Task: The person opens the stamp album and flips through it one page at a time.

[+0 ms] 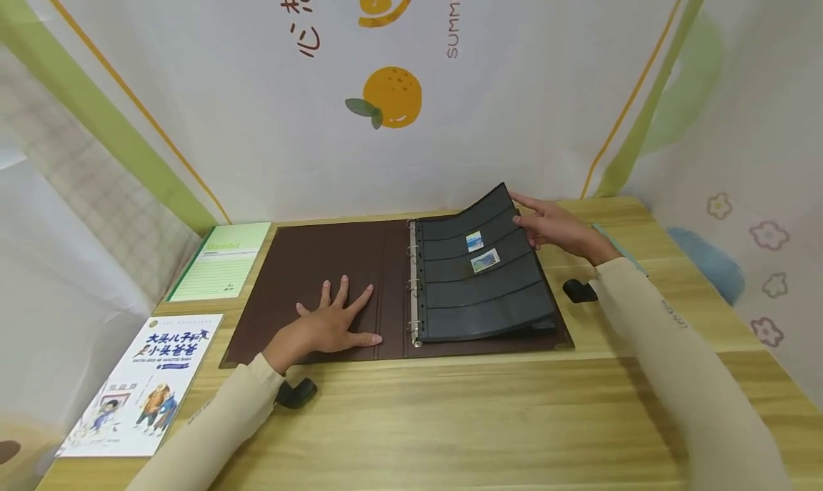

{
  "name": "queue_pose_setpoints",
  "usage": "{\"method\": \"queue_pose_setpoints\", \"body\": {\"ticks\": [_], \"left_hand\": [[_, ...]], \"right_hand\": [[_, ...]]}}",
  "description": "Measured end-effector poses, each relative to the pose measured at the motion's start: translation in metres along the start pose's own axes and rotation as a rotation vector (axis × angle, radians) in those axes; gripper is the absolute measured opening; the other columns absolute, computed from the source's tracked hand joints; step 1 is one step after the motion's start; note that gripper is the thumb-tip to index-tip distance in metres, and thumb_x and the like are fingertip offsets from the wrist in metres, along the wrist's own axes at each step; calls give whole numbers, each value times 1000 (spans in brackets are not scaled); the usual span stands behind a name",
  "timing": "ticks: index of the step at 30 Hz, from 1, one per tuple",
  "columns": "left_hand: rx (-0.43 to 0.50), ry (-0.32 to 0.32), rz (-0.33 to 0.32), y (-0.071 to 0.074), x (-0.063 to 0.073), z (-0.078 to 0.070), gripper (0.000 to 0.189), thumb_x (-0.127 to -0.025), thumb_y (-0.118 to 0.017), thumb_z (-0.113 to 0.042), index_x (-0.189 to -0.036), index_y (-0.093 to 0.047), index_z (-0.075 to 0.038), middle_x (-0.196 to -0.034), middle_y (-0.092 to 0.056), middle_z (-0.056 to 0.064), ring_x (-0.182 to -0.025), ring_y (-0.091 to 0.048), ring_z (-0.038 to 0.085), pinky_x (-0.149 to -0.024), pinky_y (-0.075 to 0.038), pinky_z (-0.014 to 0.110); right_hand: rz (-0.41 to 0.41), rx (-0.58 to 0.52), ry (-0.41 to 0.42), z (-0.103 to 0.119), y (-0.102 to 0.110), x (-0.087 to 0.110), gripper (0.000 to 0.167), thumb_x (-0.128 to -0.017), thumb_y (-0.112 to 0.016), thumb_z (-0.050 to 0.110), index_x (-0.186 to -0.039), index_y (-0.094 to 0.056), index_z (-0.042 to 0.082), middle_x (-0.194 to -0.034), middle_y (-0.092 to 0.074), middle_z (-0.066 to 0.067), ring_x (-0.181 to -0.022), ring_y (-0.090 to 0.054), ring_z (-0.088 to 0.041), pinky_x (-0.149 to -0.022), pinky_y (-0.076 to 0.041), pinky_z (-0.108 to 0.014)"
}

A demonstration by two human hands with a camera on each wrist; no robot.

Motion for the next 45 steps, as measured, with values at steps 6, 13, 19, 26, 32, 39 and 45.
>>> {"method": "queue_pose_setpoints", "body": {"ticks": [6,13,19,26,32,39,45], "left_hand": [[-20,-1,-12,2,0,-4,96,-88,-55,-75,-163,-9,-37,-170,7,19,-154,5,51,-104,-12,88],[-15,21,-23,4,1,-5,95,-88,-58,-73,-163,-13,-36,-170,4,20,-154,5,52,-103,-11,88],[129,-31,-99,31,2,-16,81,-100,-52,-58,-163,-24,-16,-163,-28,26,-151,-23,50,-111,-26,77],[568,-239,-360,104,22,-46,63,-108,-38,-52,-155,-41,-11,-98,-71,13,-75,-73,20,-88,-58,42],[697,-248,-391,144,28,-68,62,-104,-53,-39,-157,-38,-10,-95,-79,7,-60,-73,15,-65,-57,30],[651,-181,-489,132,23,-46,54,-99,-58,-14,-152,-47,-10,-61,-61,2,-42,-36,11,-46,-30,25],[762,-146,-429,109,24,-1,63,-99,-67,-18,-156,-41,-16,-99,-77,17,-63,-64,13,-63,-56,33]], "right_hand": [[-103,-209,41,50,-4,-11,61,-109,-45,31,-164,-17,26,-68,-40,8,-55,-36,-10,-51,-37,-28],[-90,-269,157,116,-39,-38,58,-109,-45,26,-162,-24,26,-71,-34,6,-57,-31,-11,-52,-32,-30],[-113,-244,170,150,-71,-59,57,-107,-49,24,-160,-31,20,-66,-47,4,-52,-40,-11,-50,-36,-29],[-96,-186,173,171,-99,-78,59,-105,-52,26,-160,-32,18,-58,-54,2,-45,-44,-12,-49,-39,-29],[-121,-152,184,180,-111,-84,61,-103,-53,27,-160,-33,16,-56,-56,2,-44,-42,-12,-48,-37,-27],[-142,-22,188,157,-92,-72,62,-106,-49,39,-161,-30,16,-59,-55,1,-47,-43,-12,-49,-41,-28],[-207,417,140,88,-54,-53,73,-106,-50,34,-160,-18,-2,-82,-70,-10,-64,-61,-19,-65,-52,-35]]}}
Point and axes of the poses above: each hand's wrist, its own x-axis away from the middle knuckle, its own y-axis out of the back of the hand, z = x × y, the point moved 1 cm from there along -x, towards the middle knuckle
